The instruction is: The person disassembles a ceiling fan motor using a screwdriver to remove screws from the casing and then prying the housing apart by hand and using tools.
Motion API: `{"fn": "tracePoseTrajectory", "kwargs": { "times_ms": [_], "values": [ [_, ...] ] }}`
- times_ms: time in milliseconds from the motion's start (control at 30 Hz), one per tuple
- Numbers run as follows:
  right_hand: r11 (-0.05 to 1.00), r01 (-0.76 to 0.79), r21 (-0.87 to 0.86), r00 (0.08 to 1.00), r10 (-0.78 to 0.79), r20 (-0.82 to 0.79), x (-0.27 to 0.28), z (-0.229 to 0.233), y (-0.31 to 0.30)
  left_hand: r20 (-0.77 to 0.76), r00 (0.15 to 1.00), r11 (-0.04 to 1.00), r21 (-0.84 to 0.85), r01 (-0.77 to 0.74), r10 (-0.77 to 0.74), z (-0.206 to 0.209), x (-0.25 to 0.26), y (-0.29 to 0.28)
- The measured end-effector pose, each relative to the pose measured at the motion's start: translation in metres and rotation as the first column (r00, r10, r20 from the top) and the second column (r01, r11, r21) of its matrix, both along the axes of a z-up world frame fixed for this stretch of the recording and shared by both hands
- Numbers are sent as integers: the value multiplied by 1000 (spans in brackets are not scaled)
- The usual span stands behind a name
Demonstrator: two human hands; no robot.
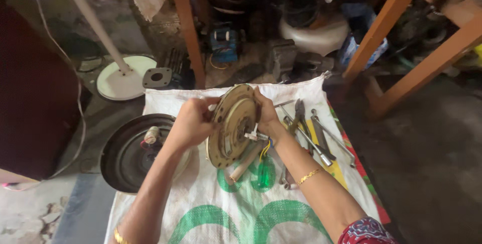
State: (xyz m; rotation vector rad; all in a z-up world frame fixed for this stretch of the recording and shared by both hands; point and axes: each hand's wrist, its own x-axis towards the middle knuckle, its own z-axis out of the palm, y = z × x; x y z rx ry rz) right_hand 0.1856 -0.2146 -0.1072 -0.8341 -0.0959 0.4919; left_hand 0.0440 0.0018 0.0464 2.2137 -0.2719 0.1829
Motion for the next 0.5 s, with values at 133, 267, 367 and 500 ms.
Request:
{"fn": "tracePoseTrajectory", "kwargs": {
  "times_ms": [133, 267, 367, 500],
  "values": [
    [988, -11, -151, 996, 24, 84, -1, 10, -17, 21, 996, 993, 86, 81, -83, 6, 25, -15],
    [888, 143, -436, 989, -147, 25, 1, 7, -20, 114, 989, 983, 165, 79, -98, -2, 40, -5],
    [885, 146, -443, 989, -118, 90, 7, -15, -25, 99, 994, 984, 175, 25, -43, -9, 47, 9],
    [966, 136, -220, 990, -123, 69, 22, -29, -30, -96, 991, 984, -159, 75, -91, -23, 32, 11]
  ]
}}
